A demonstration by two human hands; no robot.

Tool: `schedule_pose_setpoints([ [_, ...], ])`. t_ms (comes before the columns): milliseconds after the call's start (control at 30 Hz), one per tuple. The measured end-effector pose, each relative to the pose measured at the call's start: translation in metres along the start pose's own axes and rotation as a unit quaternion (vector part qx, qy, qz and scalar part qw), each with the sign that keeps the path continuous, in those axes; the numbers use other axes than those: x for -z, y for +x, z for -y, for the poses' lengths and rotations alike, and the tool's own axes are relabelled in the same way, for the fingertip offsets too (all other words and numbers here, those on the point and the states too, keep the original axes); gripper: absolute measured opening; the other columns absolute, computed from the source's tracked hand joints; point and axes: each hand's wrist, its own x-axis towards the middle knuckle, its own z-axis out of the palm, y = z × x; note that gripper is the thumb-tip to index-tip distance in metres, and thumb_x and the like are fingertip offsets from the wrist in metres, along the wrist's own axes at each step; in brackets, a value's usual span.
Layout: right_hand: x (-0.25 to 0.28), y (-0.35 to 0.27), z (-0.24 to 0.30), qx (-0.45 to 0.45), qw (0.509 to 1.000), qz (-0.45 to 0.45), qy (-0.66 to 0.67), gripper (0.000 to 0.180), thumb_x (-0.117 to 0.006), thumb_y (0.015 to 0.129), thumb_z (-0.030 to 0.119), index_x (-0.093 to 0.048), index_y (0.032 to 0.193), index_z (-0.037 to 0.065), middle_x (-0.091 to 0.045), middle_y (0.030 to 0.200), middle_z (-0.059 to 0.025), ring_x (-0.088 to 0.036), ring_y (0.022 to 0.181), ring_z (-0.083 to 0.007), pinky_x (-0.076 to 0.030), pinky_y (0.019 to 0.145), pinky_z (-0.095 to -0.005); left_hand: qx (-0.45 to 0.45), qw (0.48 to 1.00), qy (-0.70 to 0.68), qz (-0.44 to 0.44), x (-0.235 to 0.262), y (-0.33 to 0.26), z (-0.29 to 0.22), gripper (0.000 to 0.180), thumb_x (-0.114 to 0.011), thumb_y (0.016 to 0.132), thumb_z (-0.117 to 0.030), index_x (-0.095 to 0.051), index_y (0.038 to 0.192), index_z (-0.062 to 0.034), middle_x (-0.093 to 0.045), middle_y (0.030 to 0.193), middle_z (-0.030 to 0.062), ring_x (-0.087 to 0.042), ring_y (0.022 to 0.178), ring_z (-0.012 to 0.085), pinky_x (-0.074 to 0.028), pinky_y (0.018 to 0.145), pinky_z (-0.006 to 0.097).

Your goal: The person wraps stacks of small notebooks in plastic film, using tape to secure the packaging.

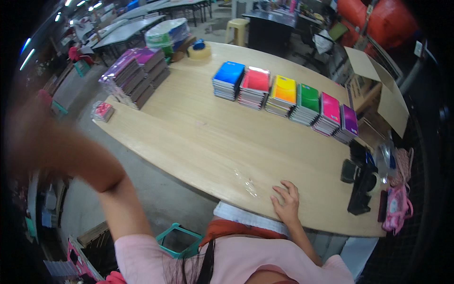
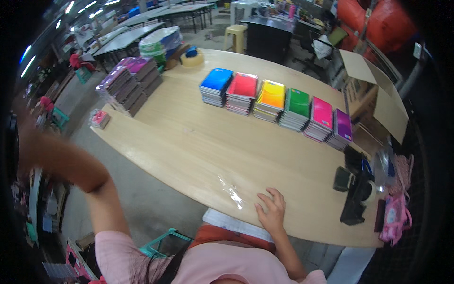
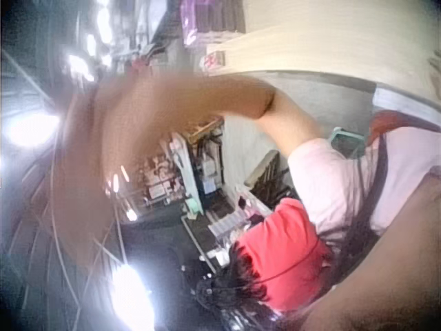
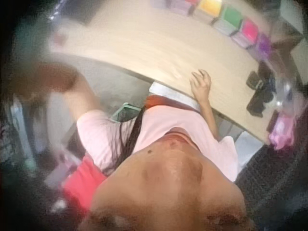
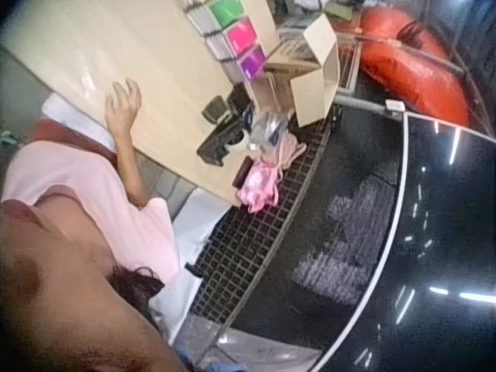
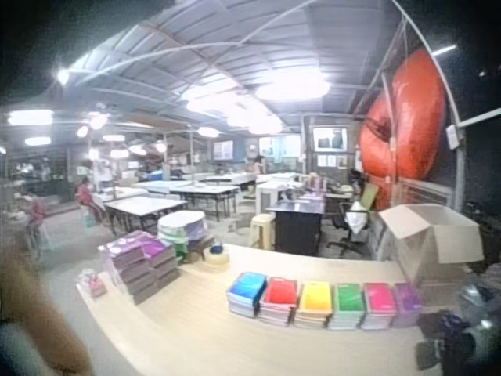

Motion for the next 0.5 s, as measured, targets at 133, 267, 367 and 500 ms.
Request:
schedule_pose_setpoints([
  [133, 0.004, 0.003, 0.004, 0.017, 1.000, 0.017, -0.006, 0.034, -0.077, 0.071, 0.011, -0.072, 0.105, 0.008, -0.058, 0.123, -0.0154, -0.053, 0.117, -0.0340, -0.043, 0.098, -0.0425, -0.108, 0.954, -0.213, 0.181, -0.044, -0.006, -0.091, 0.067, -0.074, 0.083, -0.032, -0.047, 0.137, -0.0039, -0.049, 0.138, 0.0228, -0.050, 0.127, 0.0346, -0.039, 0.107, 0.040],
  [267, -0.004, 0.007, -0.002, 0.019, 1.000, -0.012, 0.012, 0.036, -0.077, 0.071, 0.011, -0.072, 0.106, 0.008, -0.057, 0.124, -0.0160, -0.053, 0.117, -0.0345, -0.043, 0.099, -0.0430, -0.110, 0.917, -0.302, 0.238, -0.082, -0.013, -0.109, 0.061, -0.072, 0.085, -0.031, -0.049, 0.134, -0.0041, -0.051, 0.136, 0.0207, -0.052, 0.125, 0.0330, -0.040, 0.106, 0.039],
  [367, 0.006, -0.003, -0.002, 0.012, 1.000, 0.014, -0.005, 0.036, -0.077, 0.072, 0.012, -0.071, 0.107, 0.008, -0.056, 0.125, -0.0166, -0.052, 0.118, -0.0358, -0.042, 0.101, -0.0438, -0.074, 0.910, -0.333, 0.235, -0.096, -0.024, -0.101, 0.056, -0.070, 0.086, -0.031, -0.051, 0.132, -0.0043, -0.052, 0.133, 0.0192, -0.053, 0.124, 0.0318, -0.040, 0.105, 0.039],
  [500, -0.003, -0.012, -0.007, 0.029, 0.999, 0.032, -0.024, 0.038, -0.077, 0.072, 0.015, -0.072, 0.109, 0.010, -0.056, 0.126, -0.0169, -0.051, 0.120, -0.0367, -0.042, 0.101, -0.0458, -0.054, 0.901, -0.377, 0.206, -0.113, -0.043, -0.091, 0.050, -0.067, 0.089, -0.030, -0.053, 0.130, -0.0046, -0.055, 0.131, 0.0172, -0.054, 0.122, 0.0303, -0.041, 0.104, 0.039],
])
